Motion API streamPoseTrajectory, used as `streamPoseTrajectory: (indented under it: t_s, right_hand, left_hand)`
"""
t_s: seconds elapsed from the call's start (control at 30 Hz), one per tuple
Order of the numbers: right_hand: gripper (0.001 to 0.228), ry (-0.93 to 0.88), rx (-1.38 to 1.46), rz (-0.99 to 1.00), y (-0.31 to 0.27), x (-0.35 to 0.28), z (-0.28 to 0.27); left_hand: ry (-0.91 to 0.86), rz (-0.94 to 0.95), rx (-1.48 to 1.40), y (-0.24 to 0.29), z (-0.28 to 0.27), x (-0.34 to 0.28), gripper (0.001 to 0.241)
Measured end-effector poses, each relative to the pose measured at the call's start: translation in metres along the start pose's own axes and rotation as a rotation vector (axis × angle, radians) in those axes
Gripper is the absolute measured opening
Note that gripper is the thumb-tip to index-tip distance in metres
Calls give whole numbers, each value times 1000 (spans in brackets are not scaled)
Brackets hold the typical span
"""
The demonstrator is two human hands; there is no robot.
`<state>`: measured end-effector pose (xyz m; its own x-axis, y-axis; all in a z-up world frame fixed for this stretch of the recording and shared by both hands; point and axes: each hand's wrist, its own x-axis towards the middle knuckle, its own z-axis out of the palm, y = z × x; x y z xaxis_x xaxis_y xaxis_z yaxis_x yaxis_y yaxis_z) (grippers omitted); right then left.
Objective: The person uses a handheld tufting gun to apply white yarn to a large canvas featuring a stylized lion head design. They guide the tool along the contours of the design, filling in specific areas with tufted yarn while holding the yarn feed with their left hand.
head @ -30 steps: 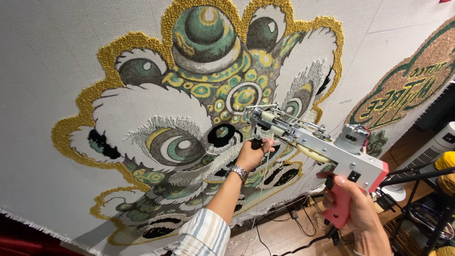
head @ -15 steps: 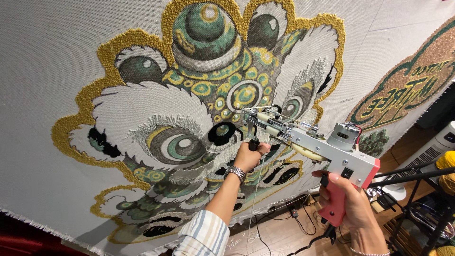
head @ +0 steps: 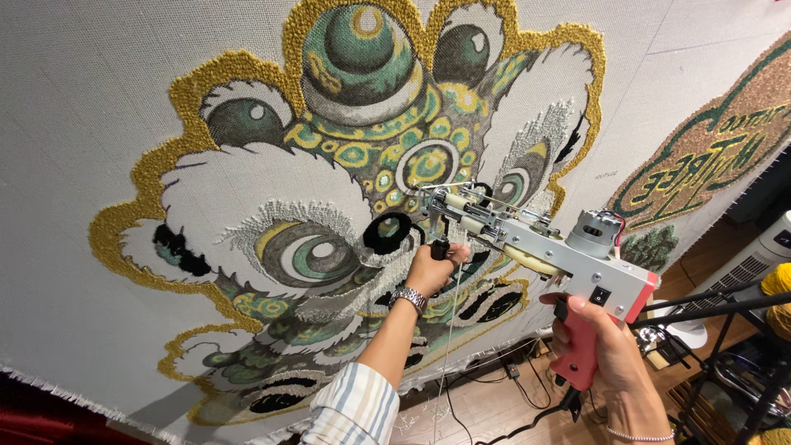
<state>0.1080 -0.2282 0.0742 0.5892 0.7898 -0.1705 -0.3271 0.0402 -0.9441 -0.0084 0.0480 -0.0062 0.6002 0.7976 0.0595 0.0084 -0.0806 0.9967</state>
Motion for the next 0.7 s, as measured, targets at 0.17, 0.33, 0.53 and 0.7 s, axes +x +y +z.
streamPoseTrajectory:
  t_s: [0.17, 0.33, 0.53, 0.7]
  right_hand:
    - [51, 24, -30, 14, -6, -1, 13]
    - [49, 58, -58, -15, -6, 0, 29]
    - [39, 73, -25, -90, 3, 3, 53]
    - [30, 43, -1, -227, 5, 11, 78]
  left_hand:
    - [15, -7, 57, -3, -7, 9, 43]
    - [14, -18, 1, -5, -11, 20, 38]
    - [21, -31, -24, -7, -24, 36, 32]
    - [16, -8, -3, 0, -40, 51, 34]
